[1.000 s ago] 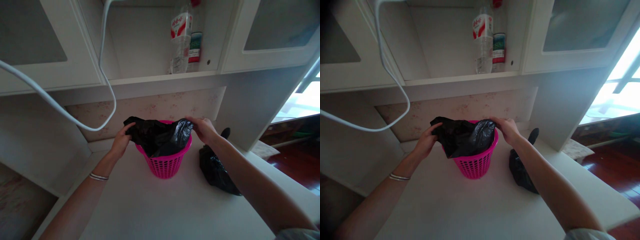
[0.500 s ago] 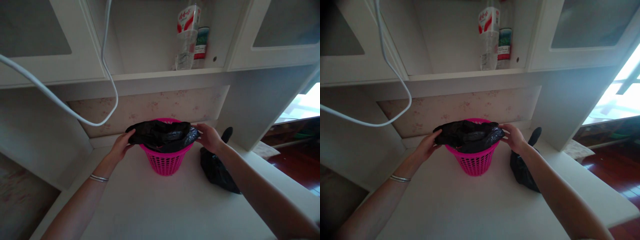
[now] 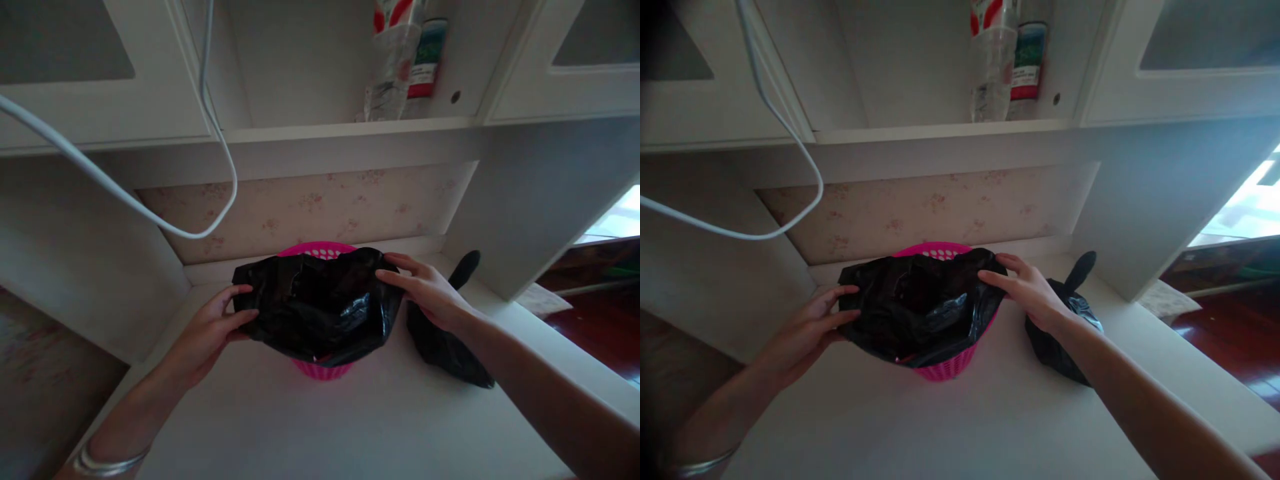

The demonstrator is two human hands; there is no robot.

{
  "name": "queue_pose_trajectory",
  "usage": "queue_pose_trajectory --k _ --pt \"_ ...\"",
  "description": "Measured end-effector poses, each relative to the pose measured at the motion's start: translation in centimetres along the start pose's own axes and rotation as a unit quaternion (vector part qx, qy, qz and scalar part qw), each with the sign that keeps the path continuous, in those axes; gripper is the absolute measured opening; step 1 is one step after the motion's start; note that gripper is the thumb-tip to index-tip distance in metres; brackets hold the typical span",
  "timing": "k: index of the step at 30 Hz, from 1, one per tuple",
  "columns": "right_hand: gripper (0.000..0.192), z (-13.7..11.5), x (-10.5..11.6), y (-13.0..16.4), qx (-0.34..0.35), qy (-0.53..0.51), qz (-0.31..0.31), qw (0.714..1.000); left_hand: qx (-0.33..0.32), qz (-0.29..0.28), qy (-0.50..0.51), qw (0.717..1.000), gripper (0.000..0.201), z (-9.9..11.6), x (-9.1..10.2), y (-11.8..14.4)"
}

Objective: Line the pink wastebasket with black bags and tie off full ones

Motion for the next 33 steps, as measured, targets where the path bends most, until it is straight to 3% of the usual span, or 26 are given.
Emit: queue_pose_trajectory --k 2,5,8,10,12,13,15,18,21,24,28,30,33 --pt "0.093 0.0 -0.2 1.2 0.034 0.041 -0.006 0.999 0.007 0.032 0.004 0.999 0.063 -0.8 0.5 2.1" --pt "0.09 0.4 -0.1 2.4 0.091 0.101 -0.019 0.991 0.005 0.08 -0.011 0.997 0.066 -2.3 1.5 4.5" --pt "0.083 0.5 0.7 3.3 0.143 0.126 -0.014 0.982 -0.043 0.107 -0.111 0.987 0.056 -3.3 2.6 5.7" --pt "0.072 -0.2 1.4 4.2 0.227 0.142 0.027 0.963 -0.136 0.189 -0.232 0.944 0.047 -3.4 3.2 6.4" --pt "0.059 -1.4 1.8 5.4 0.329 0.193 0.054 0.923 -0.26 0.279 -0.352 0.855 0.04 -2.8 3.5 7.4" --pt "0.053 -2.0 1.8 6.0 0.37 0.224 0.044 0.9 -0.313 0.284 -0.403 0.812 0.037 -2.5 3.3 7.9" --pt "0.043 -2.9 1.2 7.1 0.418 0.278 -0.022 0.865 -0.403 0.204 -0.48 0.752 0.034 -1.8 2.6 8.5" --pt "0.034 -3.1 -0.1 8.0 0.414 0.339 -0.13 0.835 -0.513 0.051 -0.527 0.676 0.034 -0.9 1.2 8.9" --pt "0.046 -2.7 -0.5 8.0 0.383 0.374 -0.144 0.832 -0.584 0.026 -0.524 0.62 0.018 -0.2 0.5 8.9" --pt "0.036 -2.6 0.2 8.3 0.382 0.34 -0.084 0.855 -0.613 0.037 -0.502 0.609 0.025 0.2 0.6 8.9" --pt "0.02 -1.6 1.5 9.8 0.427 0.268 0.051 0.862 -0.631 0.051 -0.478 0.608 0.027 -0.2 0.9 9.6" --pt "0.018 0.4 1.7 10.5 0.421 0.244 0.103 0.868 -0.637 0.05 -0.487 0.596 0.026 -1.1 0.6 9.9" --pt "0.016 4.6 1.4 10.7 0.377 0.216 0.129 0.891 -0.628 0.06 -0.506 0.588 0.023 -3.3 -0.3 9.7"
Point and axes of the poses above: each hand's wrist, its own y-axis away from the middle knuckle, its own x-axis out of the back of the hand, z = x × y, the point moved 2 cm from there along -y, towards the middle knuckle, and after that the axes turned 9 degrees about -y, right-handed, at the moved point
